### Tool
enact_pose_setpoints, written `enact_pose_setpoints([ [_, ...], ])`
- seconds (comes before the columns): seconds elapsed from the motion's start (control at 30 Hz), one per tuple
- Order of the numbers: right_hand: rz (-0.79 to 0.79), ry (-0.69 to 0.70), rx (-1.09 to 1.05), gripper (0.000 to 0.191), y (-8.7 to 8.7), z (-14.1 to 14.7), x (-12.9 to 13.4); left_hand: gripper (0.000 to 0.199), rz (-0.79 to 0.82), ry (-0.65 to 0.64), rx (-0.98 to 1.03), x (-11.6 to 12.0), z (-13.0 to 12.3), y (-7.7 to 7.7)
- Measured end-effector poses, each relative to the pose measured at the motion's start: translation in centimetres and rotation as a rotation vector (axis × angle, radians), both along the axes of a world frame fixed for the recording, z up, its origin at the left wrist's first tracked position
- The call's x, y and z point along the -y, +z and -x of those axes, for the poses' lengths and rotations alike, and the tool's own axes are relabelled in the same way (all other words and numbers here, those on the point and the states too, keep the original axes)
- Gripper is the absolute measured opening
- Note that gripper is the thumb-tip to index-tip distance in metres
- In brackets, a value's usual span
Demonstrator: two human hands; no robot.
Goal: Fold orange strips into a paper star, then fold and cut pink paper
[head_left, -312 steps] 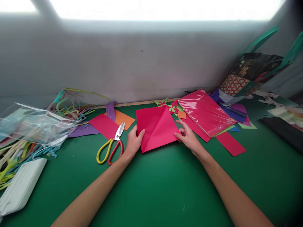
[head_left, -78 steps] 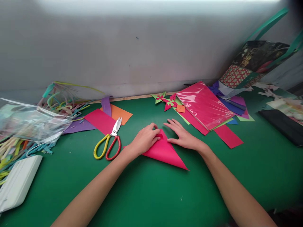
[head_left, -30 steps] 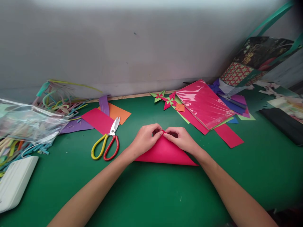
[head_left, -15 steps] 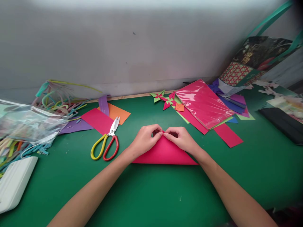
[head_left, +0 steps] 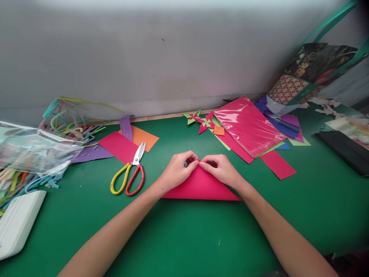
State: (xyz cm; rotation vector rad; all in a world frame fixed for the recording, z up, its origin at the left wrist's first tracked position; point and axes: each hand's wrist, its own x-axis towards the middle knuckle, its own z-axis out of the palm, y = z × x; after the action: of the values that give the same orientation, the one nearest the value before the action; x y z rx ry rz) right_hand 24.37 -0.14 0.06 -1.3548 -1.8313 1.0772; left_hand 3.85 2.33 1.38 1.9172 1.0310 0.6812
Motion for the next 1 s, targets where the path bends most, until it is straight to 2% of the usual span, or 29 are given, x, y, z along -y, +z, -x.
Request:
enact_pose_setpoints([
  [1.0, 0.035, 0.011, -0.014, 0.034, 0.2, -0.06, 0.18, 0.015, 0.003, -0.008, 0.015, -0.06, 0.06, -0.12],
])
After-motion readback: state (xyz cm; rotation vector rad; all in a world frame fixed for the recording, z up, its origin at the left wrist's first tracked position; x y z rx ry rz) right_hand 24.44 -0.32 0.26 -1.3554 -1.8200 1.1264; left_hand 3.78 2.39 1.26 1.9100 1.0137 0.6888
